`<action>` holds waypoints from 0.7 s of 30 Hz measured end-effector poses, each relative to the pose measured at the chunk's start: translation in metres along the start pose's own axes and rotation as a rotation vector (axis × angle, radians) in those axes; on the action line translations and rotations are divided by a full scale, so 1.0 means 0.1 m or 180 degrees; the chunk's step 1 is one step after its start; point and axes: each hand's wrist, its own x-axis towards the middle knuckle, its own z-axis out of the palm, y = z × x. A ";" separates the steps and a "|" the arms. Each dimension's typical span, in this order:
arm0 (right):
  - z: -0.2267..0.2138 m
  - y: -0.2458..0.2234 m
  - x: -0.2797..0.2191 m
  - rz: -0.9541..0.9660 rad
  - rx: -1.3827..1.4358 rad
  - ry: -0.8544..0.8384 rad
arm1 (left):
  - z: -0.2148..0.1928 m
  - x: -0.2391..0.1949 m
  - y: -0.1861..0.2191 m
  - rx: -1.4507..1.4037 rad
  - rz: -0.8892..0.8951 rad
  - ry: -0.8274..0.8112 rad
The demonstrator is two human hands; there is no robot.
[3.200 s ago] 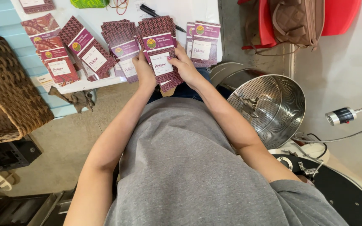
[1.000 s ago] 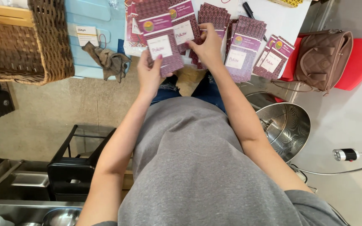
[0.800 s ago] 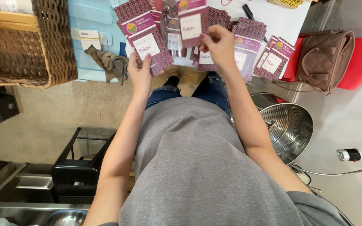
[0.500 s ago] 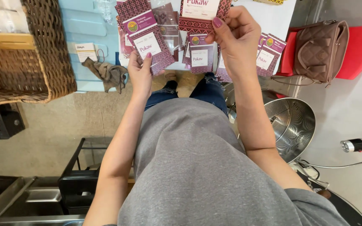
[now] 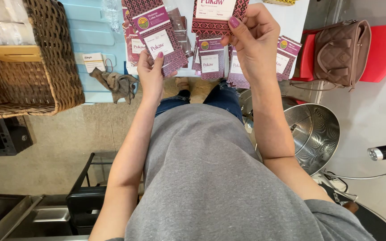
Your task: The person stands at a table and repeatedly picks up, fans out, and stacks small coffee packets. They handle the packets by hand, separating them into piles and occasionally placing them on the table surface.
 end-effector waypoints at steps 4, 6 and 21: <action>0.02 -0.06 -0.03 -0.0026 -0.0044 -0.0083 | -0.02 0.01 -0.07 -0.0078 0.0080 -0.0015; 0.01 -0.06 -0.03 -0.0010 -0.0054 -0.0075 | -0.01 0.00 -0.05 -0.0076 0.0050 -0.0008; -0.57 0.09 -0.21 0.0214 -0.0394 0.0392 | -0.05 -0.04 -0.15 -0.0074 0.0026 -0.0020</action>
